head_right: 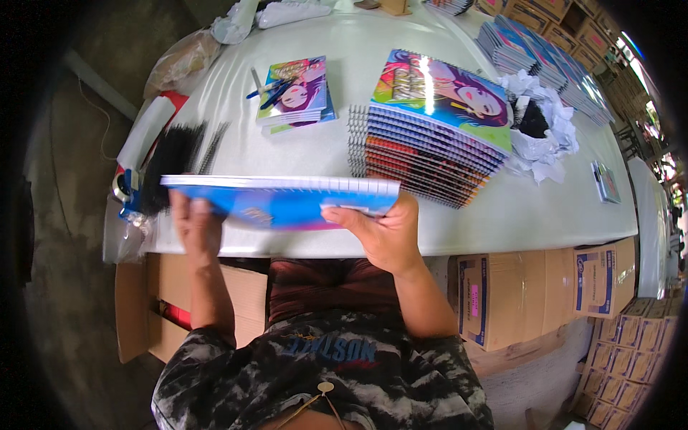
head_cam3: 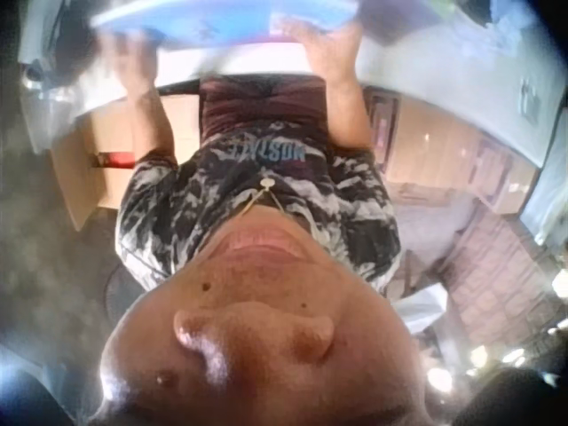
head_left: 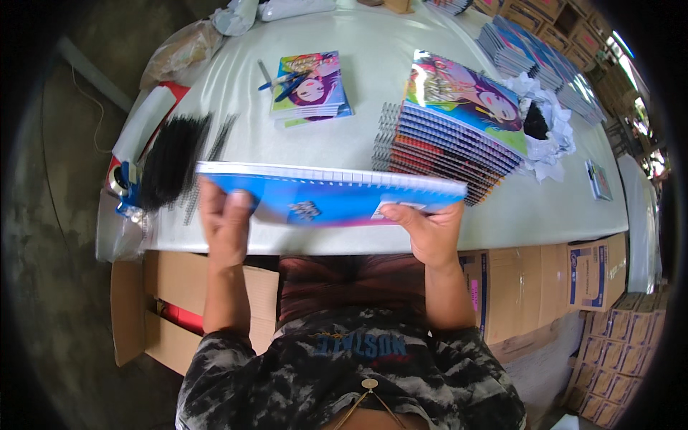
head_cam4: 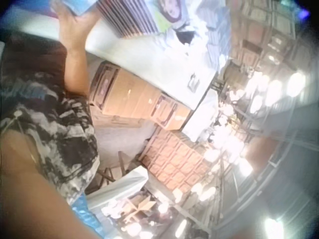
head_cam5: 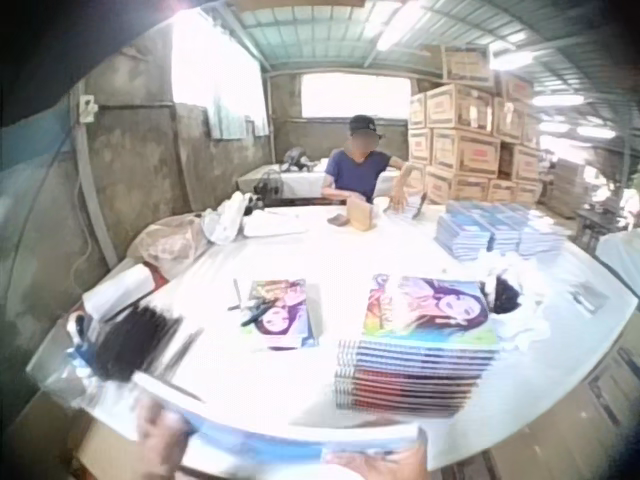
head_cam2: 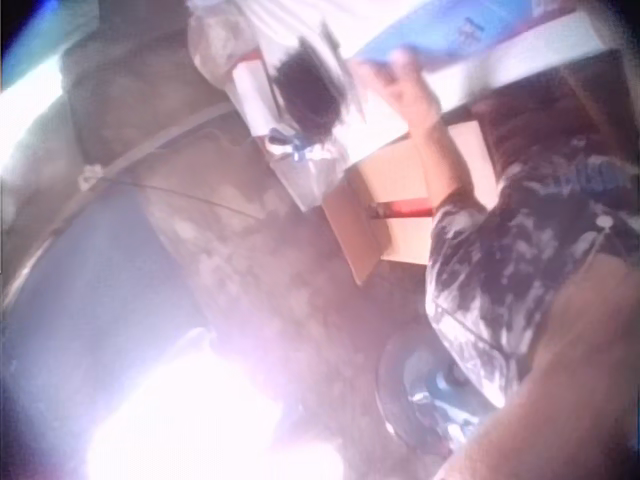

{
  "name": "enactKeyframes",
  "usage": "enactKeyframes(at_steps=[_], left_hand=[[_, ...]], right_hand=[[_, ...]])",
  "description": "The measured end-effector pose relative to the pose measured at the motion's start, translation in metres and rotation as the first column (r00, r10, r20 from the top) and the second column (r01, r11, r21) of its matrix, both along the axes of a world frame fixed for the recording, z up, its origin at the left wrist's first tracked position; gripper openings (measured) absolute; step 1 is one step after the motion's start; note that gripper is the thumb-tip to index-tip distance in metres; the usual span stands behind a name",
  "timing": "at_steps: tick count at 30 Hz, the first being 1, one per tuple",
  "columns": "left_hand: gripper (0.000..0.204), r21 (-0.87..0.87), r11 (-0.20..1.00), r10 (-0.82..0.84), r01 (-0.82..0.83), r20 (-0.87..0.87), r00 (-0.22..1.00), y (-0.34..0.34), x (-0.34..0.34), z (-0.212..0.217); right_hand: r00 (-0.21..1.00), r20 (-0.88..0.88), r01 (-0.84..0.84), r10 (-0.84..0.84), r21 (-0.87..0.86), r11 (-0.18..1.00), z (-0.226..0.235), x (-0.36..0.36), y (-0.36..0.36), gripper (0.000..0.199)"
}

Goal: The person repeatedly picks up a spiral binding and a stack of printed pages, inserts the binding through the holes, and closes the spiral to form a notebook. They place each completed notebook onto a growing stack on the table.

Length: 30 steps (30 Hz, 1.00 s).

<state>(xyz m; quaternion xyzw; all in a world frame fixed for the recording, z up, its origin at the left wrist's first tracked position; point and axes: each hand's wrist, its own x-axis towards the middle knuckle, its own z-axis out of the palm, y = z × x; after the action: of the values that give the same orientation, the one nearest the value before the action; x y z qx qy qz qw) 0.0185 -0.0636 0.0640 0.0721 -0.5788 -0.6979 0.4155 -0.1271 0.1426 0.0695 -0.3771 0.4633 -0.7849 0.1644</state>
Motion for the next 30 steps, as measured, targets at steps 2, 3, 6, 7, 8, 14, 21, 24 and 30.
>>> enactKeyframes(at_steps=[2,3,6,7,8,14,21,24,30], left_hand=[[0.035,-0.127,0.972,-0.171,0.196,0.184,0.968,-0.010,-0.007,-0.051],[0.032,-0.247,0.952,-0.082,0.182,0.367,0.927,-0.006,-0.014,-0.072],[0.036,0.017,0.976,-0.200,0.217,0.467,0.861,0.004,-0.019,-0.098],[0.037,-0.009,0.970,-0.212,0.243,0.463,0.861,0.001,-0.020,-0.098],[0.038,-0.026,0.961,-0.231,0.274,0.462,0.856,-0.001,-0.021,-0.092],[0.031,-0.969,0.243,0.880,0.048,0.241,0.410,-0.152,-0.046,-0.085],[0.033,-0.866,0.497,0.858,0.063,0.501,0.113,-0.205,-0.048,-0.058],[0.030,-0.834,0.551,0.830,-0.017,0.546,0.116,-0.203,-0.042,-0.036],[0.033,-0.862,0.504,0.855,-0.050,0.490,0.170,-0.191,-0.041,-0.023]], right_hand=[[0.999,0.024,0.025,-0.031,0.219,0.975,-0.041,-0.003,-0.003,0.017],[0.999,0.033,0.029,-0.042,0.326,0.945,-0.062,-0.005,-0.003,0.013],[0.989,0.087,0.079,-0.119,0.366,0.927,-0.087,-0.003,-0.002,0.012],[0.995,0.022,0.083,-0.095,0.319,0.944,-0.089,-0.004,0.002,0.015],[0.997,0.054,0.043,-0.061,0.287,0.957,-0.083,-0.003,0.003,0.017],[0.985,-0.158,-0.016,0.068,0.309,0.951,-0.074,-0.014,0.005,0.030],[0.969,-0.247,0.042,0.014,0.220,0.975,-0.071,-0.019,0.004,0.030],[0.988,-0.152,0.021,0.021,0.269,0.963,-0.071,-0.032,0.008,0.032],[0.981,-0.186,0.093,-0.052,0.221,0.971,-0.067,-0.033,0.004,0.030]])
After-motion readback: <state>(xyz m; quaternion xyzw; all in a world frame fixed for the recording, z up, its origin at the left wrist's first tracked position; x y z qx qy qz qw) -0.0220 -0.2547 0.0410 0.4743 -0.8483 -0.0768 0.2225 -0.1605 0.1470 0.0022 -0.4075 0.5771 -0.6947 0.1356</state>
